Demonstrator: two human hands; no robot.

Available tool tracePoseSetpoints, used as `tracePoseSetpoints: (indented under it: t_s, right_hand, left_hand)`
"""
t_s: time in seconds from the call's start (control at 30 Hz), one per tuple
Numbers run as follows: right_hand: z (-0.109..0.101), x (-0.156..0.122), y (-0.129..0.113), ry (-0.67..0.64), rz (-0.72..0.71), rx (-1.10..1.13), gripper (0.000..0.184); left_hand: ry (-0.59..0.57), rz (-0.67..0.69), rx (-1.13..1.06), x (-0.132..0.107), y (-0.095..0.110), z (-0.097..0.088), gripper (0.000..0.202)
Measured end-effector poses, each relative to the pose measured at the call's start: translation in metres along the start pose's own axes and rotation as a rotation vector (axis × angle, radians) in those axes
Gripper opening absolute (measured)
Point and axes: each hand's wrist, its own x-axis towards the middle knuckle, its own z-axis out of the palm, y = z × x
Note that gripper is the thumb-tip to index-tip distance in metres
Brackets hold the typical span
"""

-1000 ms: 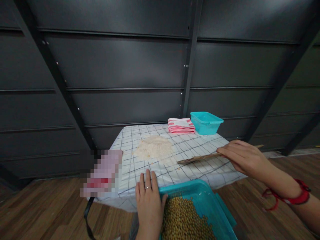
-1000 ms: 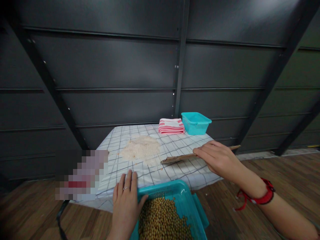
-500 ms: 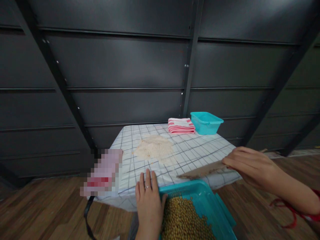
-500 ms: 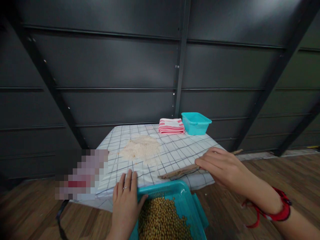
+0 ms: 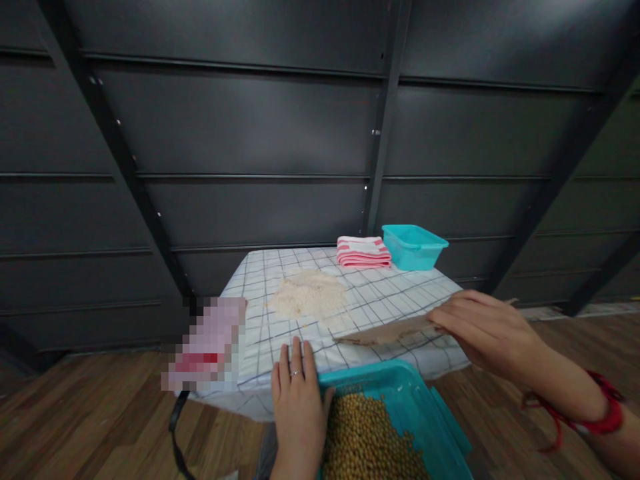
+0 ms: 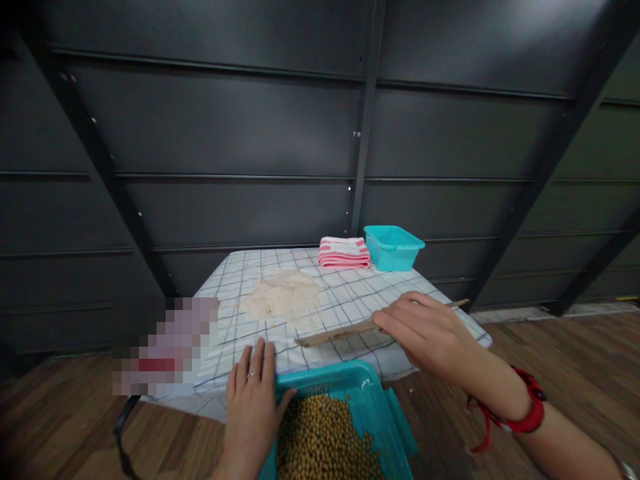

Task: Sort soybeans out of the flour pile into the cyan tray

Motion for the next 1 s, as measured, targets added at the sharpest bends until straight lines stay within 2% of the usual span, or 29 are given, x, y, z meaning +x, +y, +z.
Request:
tracePoseSetpoints:
  t_s: [0.2,0.33,1.0]
  right_hand:
    - [0.050,0.029,0.000,0.078,-0.051,-0.066,0.024]
    - [0.067,0.046,-0.002,0.050,-0.084,-0.037,0.026]
    - [0.052,0.045,-0.004,0.048,-0.168,-0.001,0.020]
  left_hand:
    - [-0.009,-0.040,-0.015,0.003,0.003,-0.004,0.056]
    - [0.003,-0.029,-0.002,0.002,0.002,-0.003,0.055]
    - [-0.006,-0.015,-0.010,0.000,0.000,0.000,0.059]
